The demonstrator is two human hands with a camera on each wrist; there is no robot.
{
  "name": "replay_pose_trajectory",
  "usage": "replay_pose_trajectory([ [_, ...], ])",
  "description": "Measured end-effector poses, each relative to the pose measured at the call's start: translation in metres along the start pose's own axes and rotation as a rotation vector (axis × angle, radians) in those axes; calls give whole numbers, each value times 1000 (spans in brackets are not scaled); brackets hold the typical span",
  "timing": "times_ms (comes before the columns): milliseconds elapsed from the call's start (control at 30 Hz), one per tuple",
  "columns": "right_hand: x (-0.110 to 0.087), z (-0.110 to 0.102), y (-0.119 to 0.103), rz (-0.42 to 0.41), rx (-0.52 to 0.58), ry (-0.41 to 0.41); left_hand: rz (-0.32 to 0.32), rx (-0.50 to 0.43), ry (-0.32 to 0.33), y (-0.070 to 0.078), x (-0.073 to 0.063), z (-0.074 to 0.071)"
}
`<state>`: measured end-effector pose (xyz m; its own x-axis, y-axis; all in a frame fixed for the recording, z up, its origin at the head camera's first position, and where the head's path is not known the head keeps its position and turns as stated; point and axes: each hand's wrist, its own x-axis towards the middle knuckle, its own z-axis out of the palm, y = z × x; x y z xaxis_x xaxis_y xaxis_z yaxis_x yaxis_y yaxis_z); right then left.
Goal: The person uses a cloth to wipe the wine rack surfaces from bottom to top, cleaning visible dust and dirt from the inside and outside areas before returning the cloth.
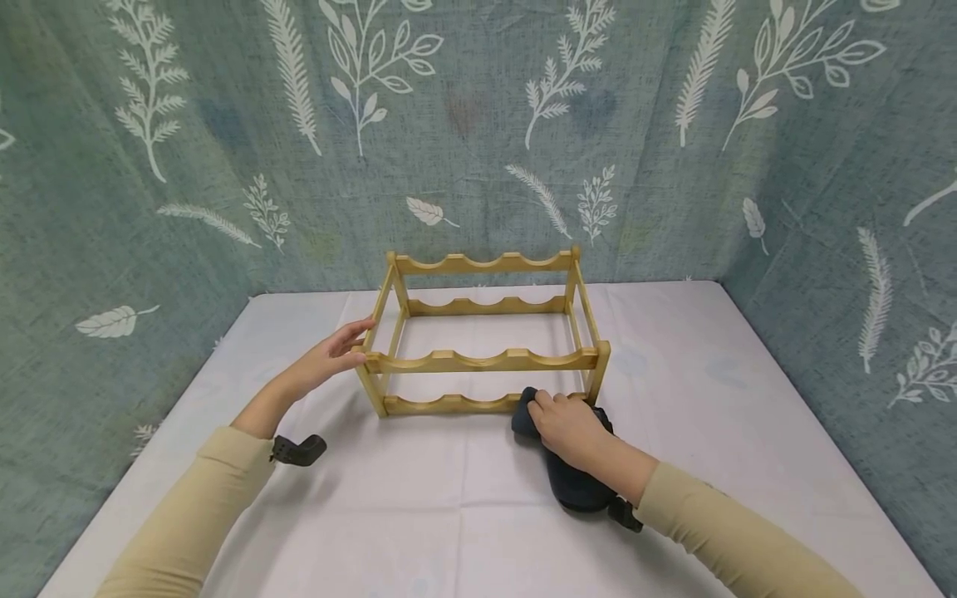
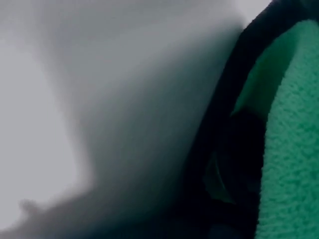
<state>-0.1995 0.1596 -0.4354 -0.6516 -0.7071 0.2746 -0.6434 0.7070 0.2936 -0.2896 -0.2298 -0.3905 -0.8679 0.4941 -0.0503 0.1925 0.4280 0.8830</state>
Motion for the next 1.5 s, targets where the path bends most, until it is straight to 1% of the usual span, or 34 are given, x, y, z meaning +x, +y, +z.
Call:
replay_pose_trajectory([
  [133,4,0,-5,-26,14,41,-2,-7,0,1,0,0],
  [233,8,1,-8,-60,4,46,-3,-2,0,2,0,0],
  [333,15,1,-12,-78,0,35,-3,3,-1,3,-1,0],
  [500,28,0,-19,-78,15,10,-6,5,-1,2,-1,-1],
  [633,37,0,-27,-97,1,-9,-1,2,-5,1,0,-2],
  [733,45,2,-33,-119,-20,4,1,-1,-6,2,0,-2],
  [833,55,3,-40,-138,-36,1,-1,-3,-8,2,0,-1],
  [967,64,1,-48,-148,-41,-39,-6,-6,-6,0,1,-1],
  [1033,68,0,-51,-152,-42,-46,-9,-2,-3,0,0,-1],
  [1267,73,-1,-59,-167,-56,-13,-10,6,0,1,-2,-1],
  [1400,78,-1,-67,-204,-63,20,-11,2,1,0,-1,-1],
  [1500,85,-3,-76,-222,-66,22,-8,0,1,0,0,-1],
])
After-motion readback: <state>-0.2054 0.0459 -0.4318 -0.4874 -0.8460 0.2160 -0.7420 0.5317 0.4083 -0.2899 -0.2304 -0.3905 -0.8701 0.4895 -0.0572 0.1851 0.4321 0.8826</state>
